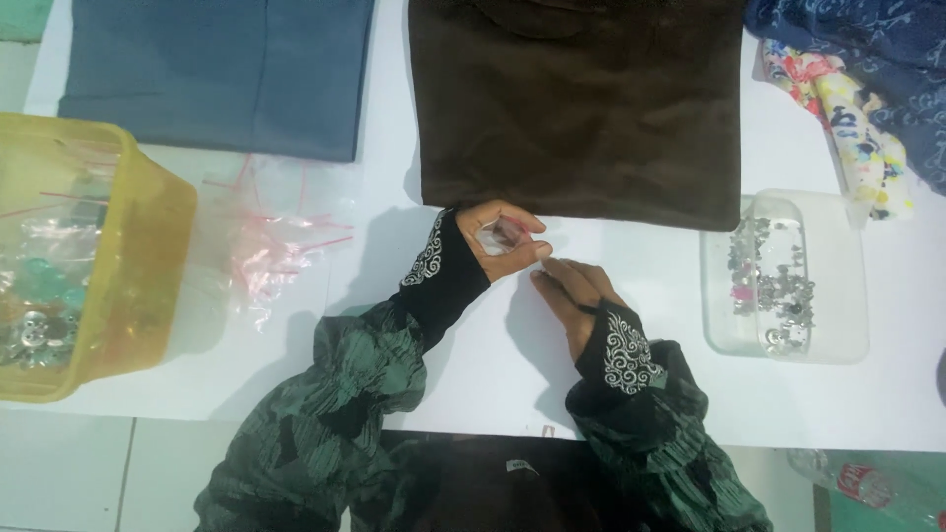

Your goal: A person is carefully taking small decorative buttons out of a small plastic bag and a tray to arrange them in a pattern on a piece of brown fabric.

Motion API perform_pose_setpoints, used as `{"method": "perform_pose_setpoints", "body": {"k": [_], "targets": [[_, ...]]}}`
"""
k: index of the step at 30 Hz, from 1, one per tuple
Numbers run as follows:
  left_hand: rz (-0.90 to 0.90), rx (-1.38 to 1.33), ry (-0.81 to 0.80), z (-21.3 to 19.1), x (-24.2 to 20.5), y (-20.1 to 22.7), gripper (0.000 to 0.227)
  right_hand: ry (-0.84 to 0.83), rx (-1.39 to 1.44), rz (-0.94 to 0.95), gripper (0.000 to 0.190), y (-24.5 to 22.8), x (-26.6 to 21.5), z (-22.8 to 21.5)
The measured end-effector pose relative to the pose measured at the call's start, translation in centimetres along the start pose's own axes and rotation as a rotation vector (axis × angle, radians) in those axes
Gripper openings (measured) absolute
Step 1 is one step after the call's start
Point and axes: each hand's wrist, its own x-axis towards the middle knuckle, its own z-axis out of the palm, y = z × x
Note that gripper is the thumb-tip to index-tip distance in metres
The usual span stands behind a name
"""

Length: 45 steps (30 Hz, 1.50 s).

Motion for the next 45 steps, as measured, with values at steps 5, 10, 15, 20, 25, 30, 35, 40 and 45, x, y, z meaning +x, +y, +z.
{"method": "perform_pose_setpoints", "body": {"k": [5, 10, 15, 20, 25, 30, 35, 40, 45], "targets": [[0.049, -0.005, -0.087, 0.2, 0.3, -2.0, 0.024, 0.085, 0.114, -0.012, 0.026, 5.5, 0.6, 5.9], [0.04, -0.03, -0.085, 0.1, 0.1, -1.2, 0.024, 0.299, 0.326, 0.021, 0.012, 1.6, 2.9, -0.5], [0.051, -0.062, -0.083, 0.1, 0.2, -1.5, 0.027, 0.324, 0.479, 0.083, 0.012, 1.5, 2.7, -1.5], [0.076, -0.082, -0.138, 0.2, 0.2, -2.0, 0.026, 0.343, 0.687, 0.141, 0.017, 2.3, 2.9, -1.0], [0.069, -0.101, -0.145, 0.1, 0.2, -1.9, 0.026, 0.376, 0.75, 0.149, 0.022, 1.5, 3.2, -3.7], [0.113, -0.028, -0.166, 0.5, 0.4, -2.8, 0.025, 0.435, 0.778, 0.075, 0.017, -1.2, 4.3, -7.4], [0.06, -0.058, -0.292, 1.4, 2.0, -7.0, 0.02, 0.469, 0.728, -0.119, 0.016, -4.2, 6.3, -7.9], [-0.131, -0.298, -0.561, 0.7, 5.6, -13.5, 0.012, 0.473, 0.69, -0.164, 0.009, -4.5, 6.8, -7.3], [-0.012, -0.322, -0.448, 2.9, 6.5, -18.5, 0.019, 0.493, 0.639, -0.173, 0.01, -4.8, 6.4, -7.6]]}}
